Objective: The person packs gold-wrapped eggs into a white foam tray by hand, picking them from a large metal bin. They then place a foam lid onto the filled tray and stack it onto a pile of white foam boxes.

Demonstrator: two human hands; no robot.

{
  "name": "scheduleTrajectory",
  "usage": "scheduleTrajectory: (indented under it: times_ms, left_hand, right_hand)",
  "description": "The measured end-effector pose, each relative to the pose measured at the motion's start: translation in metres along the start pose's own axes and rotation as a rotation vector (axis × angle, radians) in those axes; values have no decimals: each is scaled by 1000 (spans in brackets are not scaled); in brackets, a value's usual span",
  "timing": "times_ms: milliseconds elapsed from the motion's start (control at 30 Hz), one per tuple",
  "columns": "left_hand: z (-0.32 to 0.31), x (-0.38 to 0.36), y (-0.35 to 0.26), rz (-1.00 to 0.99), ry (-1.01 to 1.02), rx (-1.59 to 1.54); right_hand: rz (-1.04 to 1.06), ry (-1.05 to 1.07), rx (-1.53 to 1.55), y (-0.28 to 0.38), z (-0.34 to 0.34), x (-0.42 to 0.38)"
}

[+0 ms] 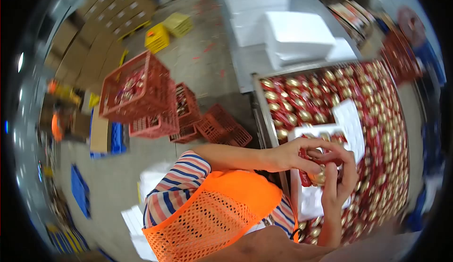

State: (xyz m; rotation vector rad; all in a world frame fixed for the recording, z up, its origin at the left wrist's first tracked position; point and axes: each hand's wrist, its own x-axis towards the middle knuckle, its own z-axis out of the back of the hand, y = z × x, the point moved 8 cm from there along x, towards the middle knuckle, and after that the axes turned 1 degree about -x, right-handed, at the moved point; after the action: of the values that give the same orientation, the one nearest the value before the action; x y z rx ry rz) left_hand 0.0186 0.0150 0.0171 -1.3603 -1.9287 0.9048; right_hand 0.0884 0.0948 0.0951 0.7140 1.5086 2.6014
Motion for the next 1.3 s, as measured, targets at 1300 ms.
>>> scheduleTrajectory:
  times_ms: [1300]
  left_hand:
    - [246, -33, -137, -159, -433, 1370]
  right_hand:
    - [-236, 673, -318, -233, -121, 144]
